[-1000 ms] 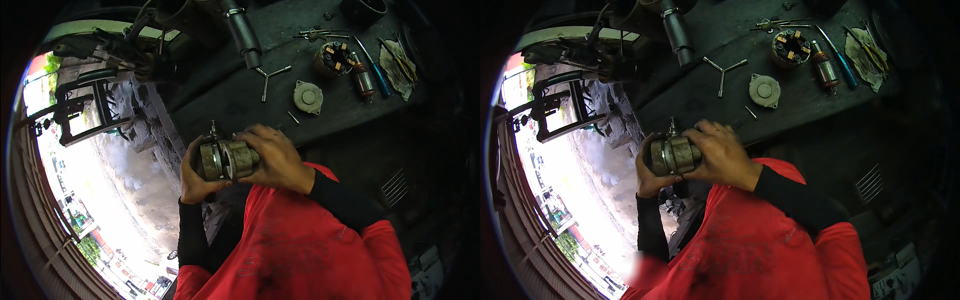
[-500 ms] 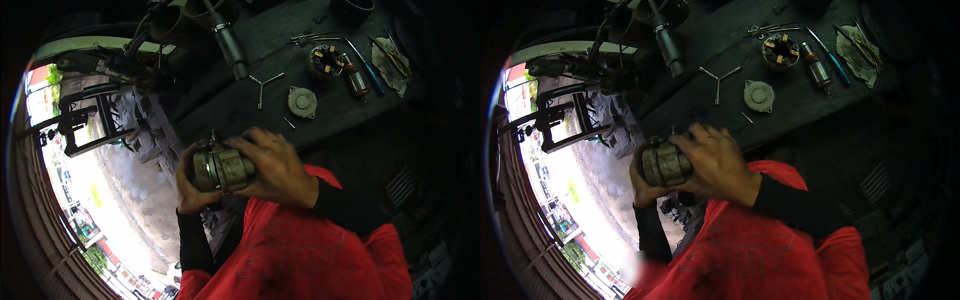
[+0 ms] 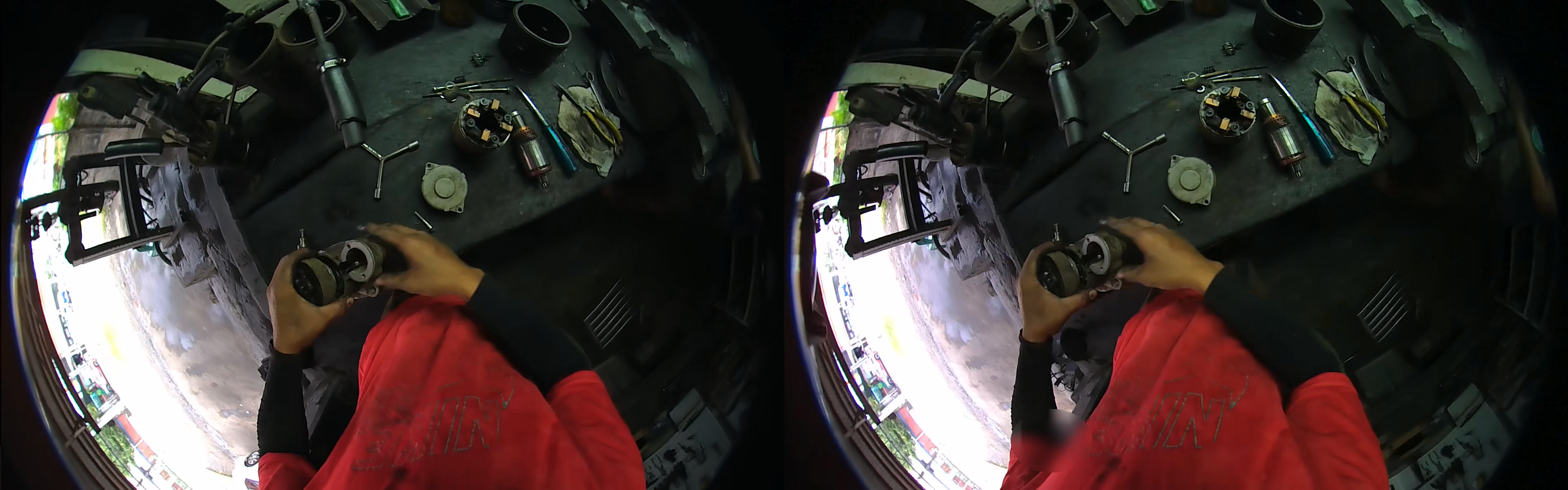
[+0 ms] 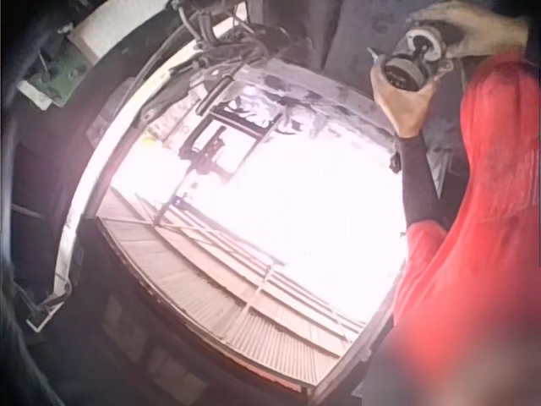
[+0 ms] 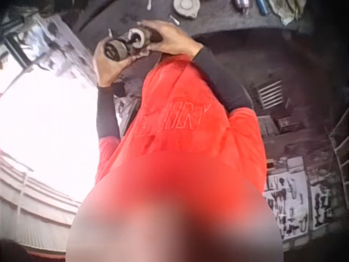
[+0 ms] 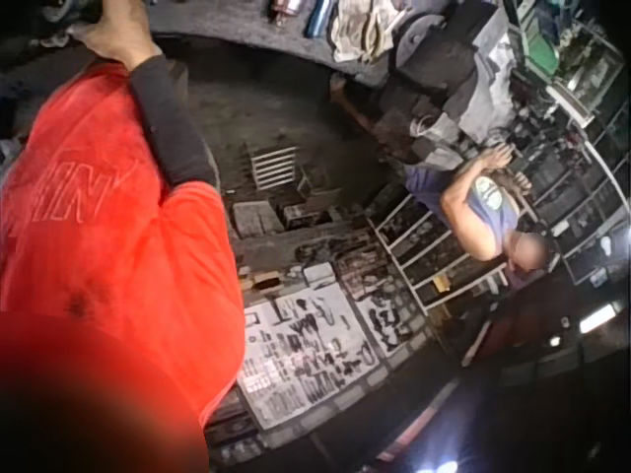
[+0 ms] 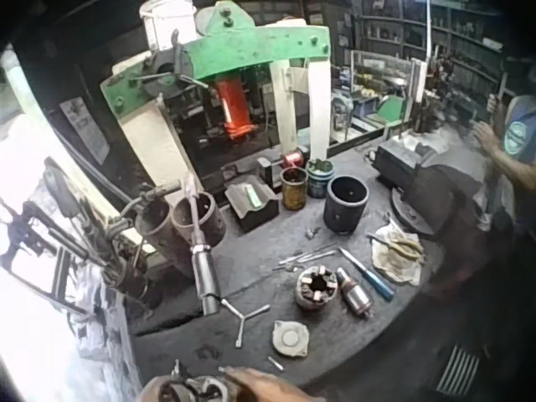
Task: The person disassembles and reassembles small electromechanical components on a workbench. They use a T-handle wrench to loosen screws, separate housings, and then reattach parts by hand and with the wrench. The person handles multiple small metal housings, screws, and internal components throughout the process.
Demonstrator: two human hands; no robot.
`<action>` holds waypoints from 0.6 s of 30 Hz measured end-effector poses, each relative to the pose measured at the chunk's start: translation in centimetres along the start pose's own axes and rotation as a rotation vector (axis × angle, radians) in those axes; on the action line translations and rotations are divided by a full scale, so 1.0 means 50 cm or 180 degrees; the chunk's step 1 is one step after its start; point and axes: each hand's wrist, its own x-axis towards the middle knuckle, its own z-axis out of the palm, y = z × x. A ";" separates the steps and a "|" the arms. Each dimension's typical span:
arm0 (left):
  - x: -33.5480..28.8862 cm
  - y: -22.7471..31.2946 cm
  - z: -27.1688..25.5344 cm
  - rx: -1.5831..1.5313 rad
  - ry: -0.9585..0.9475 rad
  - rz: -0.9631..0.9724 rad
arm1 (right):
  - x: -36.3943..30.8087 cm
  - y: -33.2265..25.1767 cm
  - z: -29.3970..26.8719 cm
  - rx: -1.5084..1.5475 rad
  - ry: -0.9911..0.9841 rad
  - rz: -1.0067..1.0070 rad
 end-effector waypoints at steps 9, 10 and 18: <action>-0.015 0.001 0.010 0.0069 0.0331 -0.0077 | -0.089 0.065 -0.046 -0.1564 0.0631 0.0717; -0.016 0.004 0.011 0.0071 0.0359 -0.0083 | -0.085 0.067 -0.028 -0.1623 0.0663 0.0697; -0.024 0.014 0.016 0.0010 0.0484 0.0114 | -0.037 0.082 0.034 -0.2456 0.0507 0.0616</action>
